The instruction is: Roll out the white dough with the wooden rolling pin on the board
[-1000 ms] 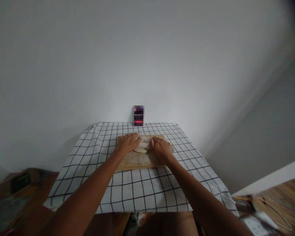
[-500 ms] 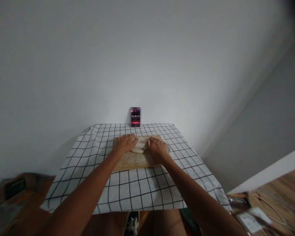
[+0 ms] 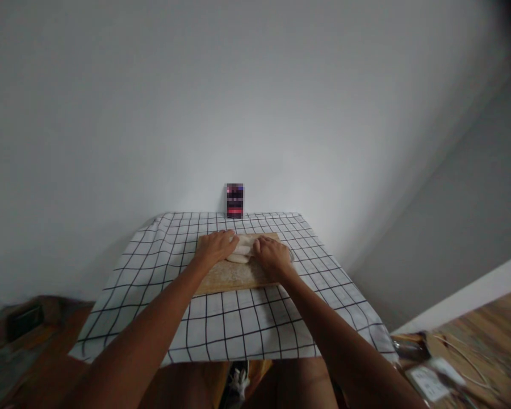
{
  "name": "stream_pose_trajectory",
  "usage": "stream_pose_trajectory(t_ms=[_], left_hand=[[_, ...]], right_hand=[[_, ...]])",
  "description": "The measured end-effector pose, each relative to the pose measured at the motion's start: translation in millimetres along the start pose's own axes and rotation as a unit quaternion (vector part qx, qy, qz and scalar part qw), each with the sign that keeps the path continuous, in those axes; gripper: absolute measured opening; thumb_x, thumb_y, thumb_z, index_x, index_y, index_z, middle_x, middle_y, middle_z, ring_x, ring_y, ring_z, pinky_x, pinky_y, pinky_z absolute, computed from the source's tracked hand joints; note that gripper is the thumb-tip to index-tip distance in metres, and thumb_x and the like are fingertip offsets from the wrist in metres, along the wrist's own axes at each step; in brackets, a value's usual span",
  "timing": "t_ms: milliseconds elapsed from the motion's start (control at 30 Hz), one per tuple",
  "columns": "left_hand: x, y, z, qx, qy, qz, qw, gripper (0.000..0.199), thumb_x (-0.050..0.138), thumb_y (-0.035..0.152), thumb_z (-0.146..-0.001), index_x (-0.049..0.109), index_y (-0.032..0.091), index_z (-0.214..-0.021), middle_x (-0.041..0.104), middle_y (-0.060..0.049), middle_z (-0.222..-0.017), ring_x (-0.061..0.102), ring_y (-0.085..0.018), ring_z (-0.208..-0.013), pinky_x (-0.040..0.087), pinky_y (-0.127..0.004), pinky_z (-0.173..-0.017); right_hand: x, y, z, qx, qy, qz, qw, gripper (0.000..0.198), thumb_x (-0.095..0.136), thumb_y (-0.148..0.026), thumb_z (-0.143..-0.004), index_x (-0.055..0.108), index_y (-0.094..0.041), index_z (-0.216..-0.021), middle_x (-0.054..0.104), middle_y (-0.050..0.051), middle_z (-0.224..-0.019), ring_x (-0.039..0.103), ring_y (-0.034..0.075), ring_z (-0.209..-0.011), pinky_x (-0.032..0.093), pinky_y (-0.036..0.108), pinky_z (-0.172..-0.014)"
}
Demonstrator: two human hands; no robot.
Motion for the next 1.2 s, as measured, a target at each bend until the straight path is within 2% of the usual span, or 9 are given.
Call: stream_pose_trajectory(t_ms=[433, 933, 1200], left_hand=[[2, -2, 1, 0.002, 0.02, 0.003, 1.0, 0.041, 0.034, 0.049, -0.103, 0.064, 0.033, -0.127, 0.074, -0.005, -0.126, 0.068, -0.028, -0.116, 0.051, -0.042, -0.095], [-1, 0, 1, 0.008, 0.009, -0.005, 1.0, 0.043, 0.033, 0.051, -0.103, 0.064, 0.032, -0.127, 0.075, -0.006, -0.126, 0.069, -0.029, -0.113, 0.052, -0.042, -0.093], [-6, 1, 12, -0.002, 0.053, 0.017, 0.998, 0.041, 0.036, 0.047, -0.103, 0.066, 0.03, -0.124, 0.076, -0.007, -0.121, 0.069, -0.028, -0.113, 0.051, -0.044, -0.094]], right_hand=[[1, 0, 0, 0.002, -0.009, 0.007, 1.0, 0.05, 0.02, -0.037, -0.11, 0.067, -0.022, -0.114, 0.071, 0.011, -0.125, 0.067, 0.026, -0.112, 0.051, 0.035, -0.09], [1, -1, 0, 0.001, -0.015, 0.009, 1.0, 0.051, 0.02, -0.037, -0.109, 0.068, -0.021, -0.115, 0.071, 0.013, -0.126, 0.067, 0.027, -0.113, 0.05, 0.037, -0.094], [4, 1, -10, -0.017, -0.012, 0.003, 1.0, 0.05, 0.022, -0.038, -0.108, 0.069, -0.021, -0.114, 0.072, 0.012, -0.124, 0.067, 0.027, -0.113, 0.052, 0.037, -0.089]])
Point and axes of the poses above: each hand's wrist, its own z-axis away from the middle knuckle, its own x-axis out of the palm, y = z × x, the point moved 8 cm from there along -z, towards the middle knuckle
